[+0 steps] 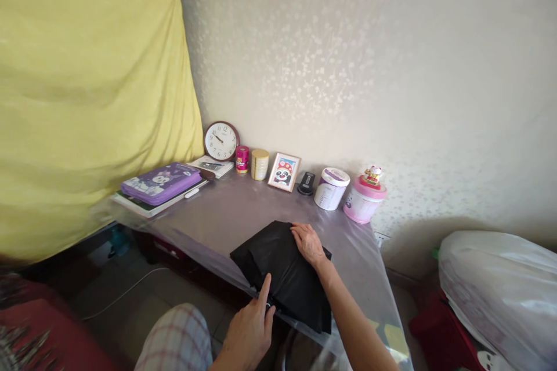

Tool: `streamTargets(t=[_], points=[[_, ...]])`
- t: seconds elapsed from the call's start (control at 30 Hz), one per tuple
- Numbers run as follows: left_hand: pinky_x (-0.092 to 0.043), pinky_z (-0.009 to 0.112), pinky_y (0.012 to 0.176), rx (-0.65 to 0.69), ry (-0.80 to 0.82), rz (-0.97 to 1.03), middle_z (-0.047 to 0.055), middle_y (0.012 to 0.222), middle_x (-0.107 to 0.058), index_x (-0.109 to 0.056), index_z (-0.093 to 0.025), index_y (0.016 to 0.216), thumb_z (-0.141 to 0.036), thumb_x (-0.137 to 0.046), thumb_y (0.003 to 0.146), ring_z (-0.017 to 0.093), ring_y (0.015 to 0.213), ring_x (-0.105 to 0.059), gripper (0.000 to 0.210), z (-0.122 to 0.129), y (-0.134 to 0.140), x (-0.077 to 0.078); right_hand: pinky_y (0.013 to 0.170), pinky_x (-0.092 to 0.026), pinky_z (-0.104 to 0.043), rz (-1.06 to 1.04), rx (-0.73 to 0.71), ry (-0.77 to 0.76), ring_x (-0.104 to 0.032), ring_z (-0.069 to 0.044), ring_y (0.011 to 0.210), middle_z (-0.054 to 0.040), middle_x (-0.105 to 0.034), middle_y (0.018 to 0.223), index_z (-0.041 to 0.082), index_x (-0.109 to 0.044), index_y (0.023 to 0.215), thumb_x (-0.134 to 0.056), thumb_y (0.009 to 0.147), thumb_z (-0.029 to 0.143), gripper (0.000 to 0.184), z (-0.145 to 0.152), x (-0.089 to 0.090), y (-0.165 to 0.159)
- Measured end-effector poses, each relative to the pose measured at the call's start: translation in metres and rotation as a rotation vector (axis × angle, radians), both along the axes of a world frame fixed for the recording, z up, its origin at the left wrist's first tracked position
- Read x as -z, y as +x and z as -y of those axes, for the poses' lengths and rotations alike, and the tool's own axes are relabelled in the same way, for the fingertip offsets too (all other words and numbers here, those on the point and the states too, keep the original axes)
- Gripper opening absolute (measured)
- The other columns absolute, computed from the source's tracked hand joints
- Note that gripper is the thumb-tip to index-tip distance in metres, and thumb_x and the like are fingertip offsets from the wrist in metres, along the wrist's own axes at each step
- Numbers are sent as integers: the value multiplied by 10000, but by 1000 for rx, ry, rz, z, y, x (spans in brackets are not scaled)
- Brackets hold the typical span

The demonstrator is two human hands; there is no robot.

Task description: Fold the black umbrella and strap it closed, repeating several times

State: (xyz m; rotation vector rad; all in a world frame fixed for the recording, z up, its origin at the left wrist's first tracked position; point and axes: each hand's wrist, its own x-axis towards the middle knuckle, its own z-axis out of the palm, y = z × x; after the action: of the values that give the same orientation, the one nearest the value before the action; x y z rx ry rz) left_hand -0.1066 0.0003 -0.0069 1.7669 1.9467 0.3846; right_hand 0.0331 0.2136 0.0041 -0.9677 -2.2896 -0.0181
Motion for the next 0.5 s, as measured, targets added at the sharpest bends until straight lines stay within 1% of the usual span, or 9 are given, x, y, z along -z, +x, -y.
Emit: streamTargets(t=[0.1, 0.2, 0.23, 0.3, 0.37, 0.4, 0.43, 0.5], points=[[-413, 267, 718, 1, 2, 5, 100, 1033, -655, -75, -188, 1457, -301, -252, 929, 216, 894, -622, 568, 0, 1, -2, 875, -466, -374, -52, 84, 12, -626, -195, 933, -81, -687, 979, 215, -661, 966, -350, 928, 235, 313, -16, -1, 10], [-414, 263, 734, 1, -5, 13, 107, 1043, -651, -84, -180, 1456, -293, -252, 929, 214, 909, -621, 565, 1, 3, -2, 900, -456, -416, -107, 141, 32, -610, -215, 980, -111, -662, 1043, 193, -641, 1021, -327, 931, 244, 330, -9, -9, 14], [-413, 262, 736, -1, -8, 13, 110, 1046, -650, -86, -180, 1456, -291, -253, 929, 214, 913, -621, 564, 1, 3, -2, 904, -457, -411, -119, 122, 29, -604, -213, 991, -109, -656, 1061, 193, -633, 1041, -336, 931, 249, 321, -2, -12, 14], [-415, 263, 730, -9, -20, 6, 109, 1037, -652, -89, -184, 1456, -288, -255, 930, 214, 905, -624, 562, 1, 4, -3, 908, -462, -382, -109, 6, 4, -601, -196, 997, -87, -659, 1065, 208, -622, 1070, -368, 931, 251, 293, 12, -16, 10], [-416, 263, 726, -13, -26, -1, 108, 1033, -652, -88, -187, 1456, -285, -258, 930, 212, 897, -626, 561, 1, 4, -4, 910, -463, -353, -44, -132, -24, -599, -181, 1004, -60, -671, 1048, 225, -636, 1046, -403, 926, 244, 264, 21, -16, 6], [-416, 263, 727, -11, -24, 0, 110, 1038, -651, -89, -185, 1456, -284, -260, 930, 211, 897, -626, 562, 2, 4, -4, 908, -463, -348, -6, -156, -29, -597, -179, 1009, -53, -678, 1037, 229, -650, 1016, -418, 921, 243, 251, 22, -14, 5], [-418, 266, 728, -8, -17, 1, 112, 1046, -649, -89, -181, 1456, -285, -260, 930, 212, 902, -625, 562, 2, 4, -4, 907, -463, -353, 24, -139, -24, -597, -184, 1012, -53, -682, 1029, 227, -663, 985, -427, 917, 244, 246, 20, -13, 4], [-420, 272, 728, -5, 2, 6, 115, 1049, -649, -92, -177, 1455, -291, -255, 930, 217, 906, -624, 562, 2, 4, -3, 902, -460, -395, 30, -29, -6, -593, -210, 1020, -87, -675, 1045, 203, -670, 970, -415, 917, 244, 264, 14, -9, 3]])
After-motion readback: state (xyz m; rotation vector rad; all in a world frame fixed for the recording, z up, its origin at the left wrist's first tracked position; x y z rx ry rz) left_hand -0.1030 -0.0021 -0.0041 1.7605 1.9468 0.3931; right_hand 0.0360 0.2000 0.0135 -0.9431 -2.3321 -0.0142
